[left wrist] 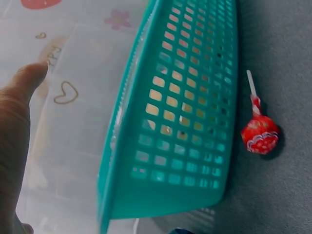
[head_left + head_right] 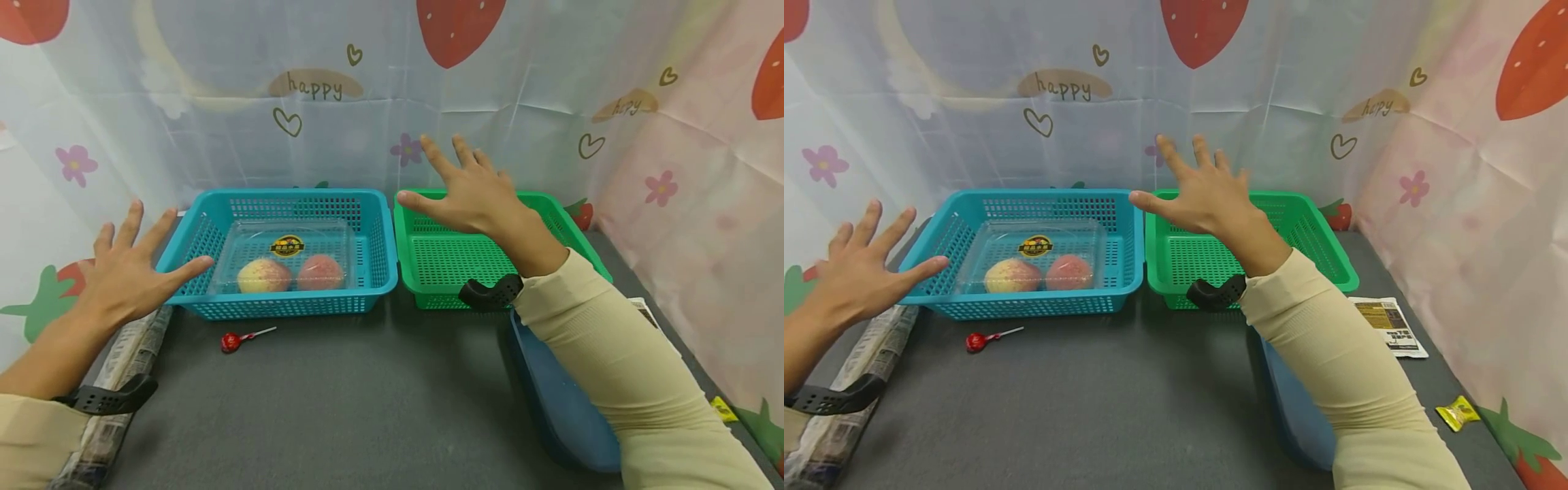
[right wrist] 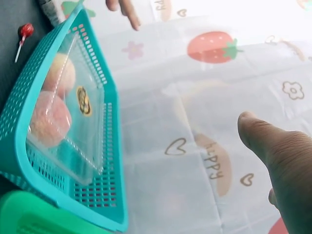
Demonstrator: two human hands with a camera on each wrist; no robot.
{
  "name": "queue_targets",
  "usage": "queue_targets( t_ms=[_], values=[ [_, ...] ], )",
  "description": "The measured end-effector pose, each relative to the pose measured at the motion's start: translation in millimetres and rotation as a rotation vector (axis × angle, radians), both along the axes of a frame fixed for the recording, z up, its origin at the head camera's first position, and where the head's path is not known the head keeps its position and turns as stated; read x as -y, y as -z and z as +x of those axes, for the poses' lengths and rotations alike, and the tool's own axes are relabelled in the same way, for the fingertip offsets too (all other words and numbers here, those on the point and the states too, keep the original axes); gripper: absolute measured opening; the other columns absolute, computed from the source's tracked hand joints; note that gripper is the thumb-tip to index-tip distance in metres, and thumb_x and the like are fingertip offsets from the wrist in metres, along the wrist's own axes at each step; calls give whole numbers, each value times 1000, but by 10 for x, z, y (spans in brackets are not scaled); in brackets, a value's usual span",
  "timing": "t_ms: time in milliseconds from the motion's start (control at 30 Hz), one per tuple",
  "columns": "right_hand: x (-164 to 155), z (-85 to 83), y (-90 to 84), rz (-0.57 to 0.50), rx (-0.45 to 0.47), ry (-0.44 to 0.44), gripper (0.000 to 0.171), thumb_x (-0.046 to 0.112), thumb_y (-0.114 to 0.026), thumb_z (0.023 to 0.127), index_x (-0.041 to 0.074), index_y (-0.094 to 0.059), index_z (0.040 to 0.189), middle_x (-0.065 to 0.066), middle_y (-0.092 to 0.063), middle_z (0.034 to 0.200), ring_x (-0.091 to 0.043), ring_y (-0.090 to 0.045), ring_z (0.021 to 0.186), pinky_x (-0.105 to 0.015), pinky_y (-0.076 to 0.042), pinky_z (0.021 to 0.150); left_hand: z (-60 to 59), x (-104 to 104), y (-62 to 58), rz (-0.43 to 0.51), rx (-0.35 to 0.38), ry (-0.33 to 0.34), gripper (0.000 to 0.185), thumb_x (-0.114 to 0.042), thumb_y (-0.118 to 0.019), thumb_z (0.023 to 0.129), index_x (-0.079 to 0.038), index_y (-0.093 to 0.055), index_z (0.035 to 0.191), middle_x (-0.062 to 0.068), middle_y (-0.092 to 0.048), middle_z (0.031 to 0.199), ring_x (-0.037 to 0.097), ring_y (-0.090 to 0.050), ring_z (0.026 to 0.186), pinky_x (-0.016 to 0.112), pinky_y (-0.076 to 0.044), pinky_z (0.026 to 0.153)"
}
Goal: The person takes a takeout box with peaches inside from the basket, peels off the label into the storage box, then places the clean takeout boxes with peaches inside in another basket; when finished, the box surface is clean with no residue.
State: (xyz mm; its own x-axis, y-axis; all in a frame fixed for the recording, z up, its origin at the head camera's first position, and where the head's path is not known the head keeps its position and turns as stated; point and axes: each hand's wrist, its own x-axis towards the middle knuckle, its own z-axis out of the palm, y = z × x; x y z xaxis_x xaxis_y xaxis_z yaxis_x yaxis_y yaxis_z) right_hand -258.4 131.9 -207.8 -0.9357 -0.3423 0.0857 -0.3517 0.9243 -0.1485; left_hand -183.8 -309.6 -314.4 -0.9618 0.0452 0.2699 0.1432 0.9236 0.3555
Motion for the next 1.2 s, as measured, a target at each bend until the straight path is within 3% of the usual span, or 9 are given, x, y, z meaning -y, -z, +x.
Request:
queue_targets(
  t_ms=[267, 567, 733, 1000, 1200],
  values=[
    [210, -98, 113, -48, 35, -13, 90, 82, -33, 81, 43, 4, 153, -12, -1, 160, -44, -11, 141, -71, -18, 101, -18, 63, 141, -8, 11, 30, 88, -55, -53, 91, -13, -10, 156, 25, 9, 156, 58, 11, 134, 78, 2, 95],
    [429, -188, 248, -162, 129, -45, 90, 81, -37, 82, 43, 4, 152, -10, -1, 160, -44, -11, 141, -67, -21, 103, -49, 94, 278, 32, 143, 25, 87, -57, -50, 92, -18, -5, 156, 19, 16, 157, 60, 15, 132, 88, -2, 75],
    [515, -243, 320, -224, 162, -47, 91, 80, -39, 82, 42, 3, 153, -12, -4, 160, -41, -11, 142, -66, -19, 104, -75, 110, 336, 22, 153, 26, 86, -57, -50, 93, -17, -7, 156, 18, 16, 157, 60, 14, 132, 89, -5, 75],
    [713, -341, 502, -309, 228, -99, 89, 75, -40, 86, 35, 1, 155, -14, -12, 158, -36, -17, 142, -61, -24, 106, -94, 148, 441, 48, 167, 44, 83, -57, -49, 93, -17, -13, 156, 19, 12, 158, 62, 12, 132, 88, 1, 77],
    [871, -397, 634, -367, 278, -134, 88, 71, -42, 88, 32, 0, 156, -5, -13, 159, -29, -16, 143, -55, -23, 109, -116, 176, 496, 53, 177, 56, 80, -56, -49, 94, -14, -19, 155, 21, 9, 157, 61, 11, 132, 88, 4, 76]
  ],
)
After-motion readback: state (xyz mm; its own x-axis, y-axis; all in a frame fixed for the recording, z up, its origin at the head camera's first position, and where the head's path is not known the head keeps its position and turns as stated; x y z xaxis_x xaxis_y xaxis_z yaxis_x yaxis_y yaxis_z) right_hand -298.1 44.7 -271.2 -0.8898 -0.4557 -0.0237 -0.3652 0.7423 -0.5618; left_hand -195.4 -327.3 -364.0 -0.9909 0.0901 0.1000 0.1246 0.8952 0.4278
